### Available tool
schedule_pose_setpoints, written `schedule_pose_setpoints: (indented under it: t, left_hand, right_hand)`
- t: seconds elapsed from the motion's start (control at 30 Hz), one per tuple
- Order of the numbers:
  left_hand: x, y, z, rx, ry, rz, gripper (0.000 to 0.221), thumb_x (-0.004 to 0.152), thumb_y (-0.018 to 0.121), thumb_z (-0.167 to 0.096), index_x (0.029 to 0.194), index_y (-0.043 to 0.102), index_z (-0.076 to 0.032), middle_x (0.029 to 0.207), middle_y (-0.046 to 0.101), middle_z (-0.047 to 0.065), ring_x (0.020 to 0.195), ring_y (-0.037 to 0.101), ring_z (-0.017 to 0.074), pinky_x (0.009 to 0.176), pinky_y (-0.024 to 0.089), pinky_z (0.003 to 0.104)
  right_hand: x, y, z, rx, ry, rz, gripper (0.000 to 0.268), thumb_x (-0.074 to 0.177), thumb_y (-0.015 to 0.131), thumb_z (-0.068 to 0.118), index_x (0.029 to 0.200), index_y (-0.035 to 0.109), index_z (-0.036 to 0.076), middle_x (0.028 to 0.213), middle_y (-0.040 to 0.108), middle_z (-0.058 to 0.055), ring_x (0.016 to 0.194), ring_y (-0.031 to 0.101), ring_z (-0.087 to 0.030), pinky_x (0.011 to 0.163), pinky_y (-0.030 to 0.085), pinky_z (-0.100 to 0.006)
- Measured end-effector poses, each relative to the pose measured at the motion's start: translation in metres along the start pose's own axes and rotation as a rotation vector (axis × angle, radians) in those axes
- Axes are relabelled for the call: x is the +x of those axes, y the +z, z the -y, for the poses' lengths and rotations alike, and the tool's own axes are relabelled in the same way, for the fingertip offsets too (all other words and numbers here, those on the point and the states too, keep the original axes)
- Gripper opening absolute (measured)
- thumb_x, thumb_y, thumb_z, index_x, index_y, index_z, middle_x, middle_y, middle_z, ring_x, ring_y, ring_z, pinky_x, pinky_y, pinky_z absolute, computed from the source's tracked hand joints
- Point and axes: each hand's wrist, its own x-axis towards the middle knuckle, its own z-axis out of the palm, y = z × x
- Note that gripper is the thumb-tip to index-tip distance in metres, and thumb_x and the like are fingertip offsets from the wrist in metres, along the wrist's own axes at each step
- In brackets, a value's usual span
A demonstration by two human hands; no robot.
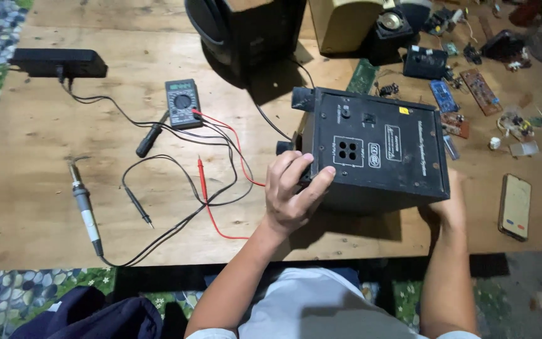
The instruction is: A person uses a screwdriver to clean and probe the back panel of a wooden speaker enclosure on a workbench.
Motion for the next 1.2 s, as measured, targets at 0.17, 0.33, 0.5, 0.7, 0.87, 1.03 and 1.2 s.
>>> schedule_pose_setpoints:
  t: [0.17, 0.33, 0.5, 0.7, 0.87, 1.03, 1.2]
  left_hand:
    - [-0.004, 0.004, 0.011, -0.022, 0.052, -0.015, 0.019, 0.101, 0.061, -0.029, 0.11, 0.075, -0.019, 0.114, 0.056, 0.014, 0.091, 0.062, 0.0356, 0.076, 0.057, 0.046]
    - [-0.009, 0.012, 0.022, -0.043, 0.05, -0.059, 0.02, 0.103, 0.058, -0.028, 0.107, 0.076, -0.018, 0.106, 0.052, 0.012, 0.088, 0.061, 0.035, 0.074, 0.058, 0.046]
    - [-0.002, 0.008, 0.032, -0.04, 0.043, -0.074, 0.022, 0.104, 0.055, -0.026, 0.111, 0.074, -0.017, 0.104, 0.05, 0.011, 0.087, 0.062, 0.0342, 0.077, 0.057, 0.047]
    - [0.017, 0.009, 0.05, -0.112, 0.095, -0.077, 0.021, 0.104, 0.056, -0.02, 0.11, 0.074, -0.012, 0.102, 0.051, 0.012, 0.083, 0.06, 0.0317, 0.075, 0.059, 0.045]
    - [-0.001, 0.007, 0.083, -0.181, 0.116, -0.041, 0.016, 0.095, 0.063, -0.012, 0.107, 0.071, -0.006, 0.092, 0.062, 0.014, 0.069, 0.064, 0.0297, 0.062, 0.056, 0.043]
    - [0.09, -0.032, 0.042, -0.157, -0.134, 0.131, 0.009, 0.096, 0.064, -0.01, 0.1, 0.071, -0.006, 0.081, 0.07, 0.012, 0.069, 0.069, 0.0342, 0.067, 0.059, 0.044]
    - [0.144, -0.053, 0.036, -0.127, -0.509, 0.142, 0.031, 0.108, 0.041, -0.025, 0.117, 0.06, -0.003, 0.107, 0.061, 0.017, 0.105, 0.063, 0.036, 0.098, 0.047, 0.05]
  right_hand:
    - [0.019, 0.014, 0.028, -0.008, -0.059, 0.05, 0.032, 0.088, 0.067, 0.005, 0.118, 0.077, 0.007, 0.113, 0.077, -0.016, 0.107, 0.071, -0.031, 0.087, 0.053, -0.046]
    - [0.026, 0.03, 0.044, -0.018, -0.099, 0.1, 0.033, 0.087, 0.067, 0.005, 0.118, 0.077, 0.006, 0.11, 0.078, -0.018, 0.105, 0.071, -0.035, 0.088, 0.054, -0.048]
    - [0.026, 0.05, 0.049, -0.051, -0.134, 0.177, 0.034, 0.085, 0.067, 0.004, 0.118, 0.076, 0.005, 0.108, 0.078, -0.021, 0.104, 0.072, -0.038, 0.088, 0.054, -0.051]
    - [0.008, 0.036, 0.03, -0.076, -0.081, 0.166, 0.036, 0.084, 0.068, 0.004, 0.119, 0.076, 0.004, 0.105, 0.078, -0.024, 0.102, 0.073, -0.042, 0.088, 0.055, -0.054]
    - [0.01, 0.031, 0.028, -0.09, -0.065, 0.164, 0.037, 0.082, 0.068, 0.003, 0.119, 0.076, 0.004, 0.102, 0.078, -0.026, 0.101, 0.073, -0.046, 0.088, 0.056, -0.057]
    - [0.02, 0.038, 0.031, -0.095, -0.047, 0.172, 0.039, 0.081, 0.068, 0.003, 0.119, 0.075, 0.003, 0.1, 0.079, -0.029, 0.1, 0.074, -0.049, 0.089, 0.056, -0.059]
    - [0.021, 0.038, 0.029, -0.116, -0.002, 0.192, 0.04, 0.08, 0.068, 0.002, 0.12, 0.075, 0.002, 0.098, 0.079, -0.032, 0.098, 0.074, -0.053, 0.089, 0.057, -0.062]
